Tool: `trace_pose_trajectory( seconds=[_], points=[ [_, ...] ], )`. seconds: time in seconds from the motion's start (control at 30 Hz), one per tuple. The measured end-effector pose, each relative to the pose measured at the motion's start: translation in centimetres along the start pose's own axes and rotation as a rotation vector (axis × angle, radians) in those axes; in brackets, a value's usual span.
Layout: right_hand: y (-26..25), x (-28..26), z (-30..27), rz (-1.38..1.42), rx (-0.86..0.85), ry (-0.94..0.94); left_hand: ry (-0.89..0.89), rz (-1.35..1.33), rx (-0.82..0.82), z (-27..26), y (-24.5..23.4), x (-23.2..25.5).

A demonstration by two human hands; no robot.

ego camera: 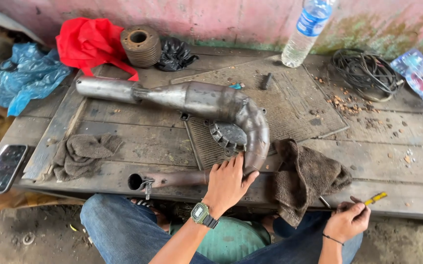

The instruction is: The person uses a yellow-handled tool to scrape and clean the surface of a curved metal pipe resting on a wooden workbench. They rotate the pipe to access different sections and continue scraping along its length.

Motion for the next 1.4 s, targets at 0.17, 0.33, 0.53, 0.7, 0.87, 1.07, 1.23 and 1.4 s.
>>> trace_pose_trajectory(
  seconds=[0.17,0.33,0.53,0.7,0.87,1.07,1.23,1.4],
  points=[
    [0.1,-0.1,0.0,0.038,-0.019,0.039,0.05,0.0,0.058,-2.6,-1.4,-1.3],
    [0.4,-1.8,-0.6,0.061,-0.027,0.079,0.042,-0.015,0.012,-6.2,-2.4,-3.6],
    [3.0,-8.5,-2.2,-0.105,-0.028,-0.16,0.32,-0.317,0.283,-10.2,-9.4,-5.3],
    [7.5,-15.4,-5.8,-0.319,-0.433,-0.384,0.254,-0.174,0.811,-13.5,-14.4,-9.4],
    [11.0,-19.4,-10.7,-0.373,-0.777,-0.254,-0.075,-0.455,1.121,-14.9,-12.7,-15.1],
    [11.8,-19.7,-12.5,-0.537,-0.957,-0.146,-0.233,-1.132,0.784,-12.2,-8.6,-17.1],
    [10.8,-18.4,-10.9,-0.552,-0.882,-0.125,-0.272,-1.384,0.899,-11.4,-5.6,-17.4],
    [12.9,-19.2,-9.1,-0.628,-0.799,-0.118,-0.251,-1.443,1.041,-11.1,-5.1,-17.7]
  ],
)
Point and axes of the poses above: each hand's wrist, its own z-axis towards the middle knuckle, its own y-axis out of the palm, x = y × z, the point moved 5 cm from there along z, towards the middle knuckle, and after that the axes turned 2 degrees about y, right-handed, at the moved point
